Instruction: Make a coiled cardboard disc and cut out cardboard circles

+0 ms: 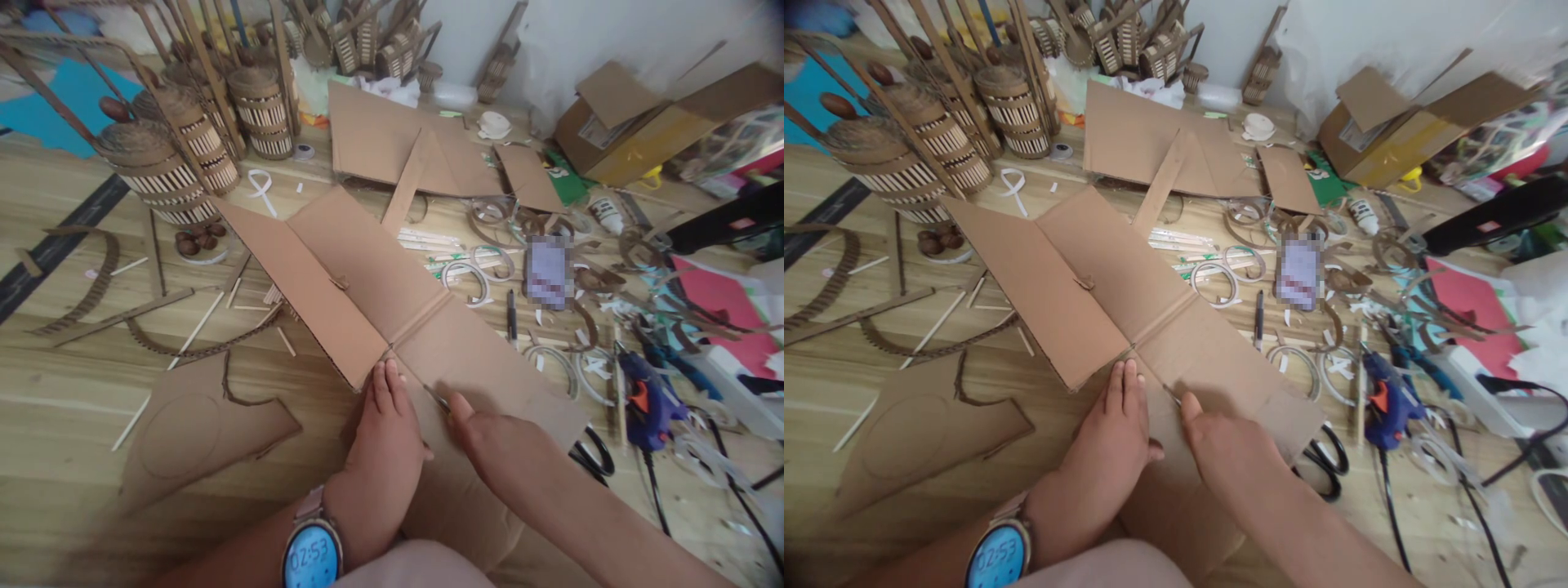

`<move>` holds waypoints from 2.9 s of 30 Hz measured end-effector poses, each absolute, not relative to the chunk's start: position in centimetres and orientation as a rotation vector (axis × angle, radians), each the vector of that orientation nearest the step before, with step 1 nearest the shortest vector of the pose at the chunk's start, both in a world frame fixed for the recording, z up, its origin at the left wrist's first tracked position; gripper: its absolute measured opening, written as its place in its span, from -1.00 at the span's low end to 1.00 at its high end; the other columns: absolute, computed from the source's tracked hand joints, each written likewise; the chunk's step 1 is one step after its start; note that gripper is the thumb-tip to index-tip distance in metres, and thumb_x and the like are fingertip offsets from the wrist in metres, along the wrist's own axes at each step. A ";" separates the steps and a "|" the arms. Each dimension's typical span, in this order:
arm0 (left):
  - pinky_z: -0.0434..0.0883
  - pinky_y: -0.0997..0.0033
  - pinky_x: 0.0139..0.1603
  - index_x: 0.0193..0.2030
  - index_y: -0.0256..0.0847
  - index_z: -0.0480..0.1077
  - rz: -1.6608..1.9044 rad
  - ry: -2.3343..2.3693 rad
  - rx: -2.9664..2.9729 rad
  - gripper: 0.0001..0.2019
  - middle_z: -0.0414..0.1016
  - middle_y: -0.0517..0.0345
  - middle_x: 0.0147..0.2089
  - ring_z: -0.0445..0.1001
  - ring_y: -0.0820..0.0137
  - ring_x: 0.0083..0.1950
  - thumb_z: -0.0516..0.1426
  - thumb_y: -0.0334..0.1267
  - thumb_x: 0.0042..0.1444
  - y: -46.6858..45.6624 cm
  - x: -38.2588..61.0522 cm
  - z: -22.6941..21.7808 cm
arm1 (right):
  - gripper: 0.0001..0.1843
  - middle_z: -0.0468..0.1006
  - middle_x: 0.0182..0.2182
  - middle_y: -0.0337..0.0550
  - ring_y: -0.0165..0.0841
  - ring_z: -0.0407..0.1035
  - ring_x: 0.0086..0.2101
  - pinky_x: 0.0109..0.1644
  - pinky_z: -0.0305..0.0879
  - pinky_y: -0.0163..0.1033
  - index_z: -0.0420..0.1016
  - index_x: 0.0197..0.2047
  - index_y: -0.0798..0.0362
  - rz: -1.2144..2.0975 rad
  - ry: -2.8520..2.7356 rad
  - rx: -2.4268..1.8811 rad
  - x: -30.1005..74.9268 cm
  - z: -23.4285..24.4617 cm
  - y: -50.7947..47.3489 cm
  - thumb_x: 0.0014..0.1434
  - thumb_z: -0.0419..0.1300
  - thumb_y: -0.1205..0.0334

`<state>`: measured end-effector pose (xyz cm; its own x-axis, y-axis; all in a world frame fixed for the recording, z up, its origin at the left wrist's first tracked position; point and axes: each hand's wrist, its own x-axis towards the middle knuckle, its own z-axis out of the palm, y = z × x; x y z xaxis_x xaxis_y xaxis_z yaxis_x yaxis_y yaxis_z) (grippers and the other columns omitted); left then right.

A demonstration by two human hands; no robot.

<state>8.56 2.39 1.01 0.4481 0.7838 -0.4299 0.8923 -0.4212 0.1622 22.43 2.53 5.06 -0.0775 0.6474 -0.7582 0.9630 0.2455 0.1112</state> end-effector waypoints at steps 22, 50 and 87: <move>0.50 0.08 0.18 0.33 -0.60 0.22 -0.428 1.432 2.465 -0.15 0.12 -0.59 0.37 0.24 -0.21 0.37 0.38 -0.07 0.04 2.5 8.4 1.3 | -0.44 0.72 -0.36 0.00 -0.06 0.67 -0.37 -0.59 -0.34 -0.27 0.40 0.15 0.09 -0.499 1.785 1.438 26.2 4.1 -2.7 0.14 0.04 0.67; 0.51 0.08 0.14 0.32 -0.69 0.22 -0.389 1.441 2.602 -0.21 0.13 -0.70 0.37 0.27 -0.26 0.36 0.32 -0.08 0.14 2.2 7.8 0.6 | -0.49 0.62 -0.51 -0.15 -0.20 0.56 -0.60 -0.59 -0.17 -0.21 0.42 -0.10 -0.06 -0.279 1.933 1.647 34.2 0.9 -13.7 0.03 0.00 0.67; 0.44 0.05 0.22 0.34 -0.66 0.19 -0.282 1.473 2.540 -0.19 0.11 -0.60 0.39 0.19 -0.17 0.42 0.33 -0.09 0.12 2.0 7.9 0.3 | -0.72 0.70 -0.20 0.03 -0.15 0.62 -0.19 -0.31 0.32 -0.27 0.34 0.06 0.09 -0.446 2.145 1.782 20.6 4.7 4.8 0.47 -0.08 0.15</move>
<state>7.88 2.02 0.28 0.4879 0.8338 -0.2583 0.8702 -0.4877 0.0697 20.61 4.82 4.67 -0.1733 0.8854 -0.4313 0.9839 0.1747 -0.0367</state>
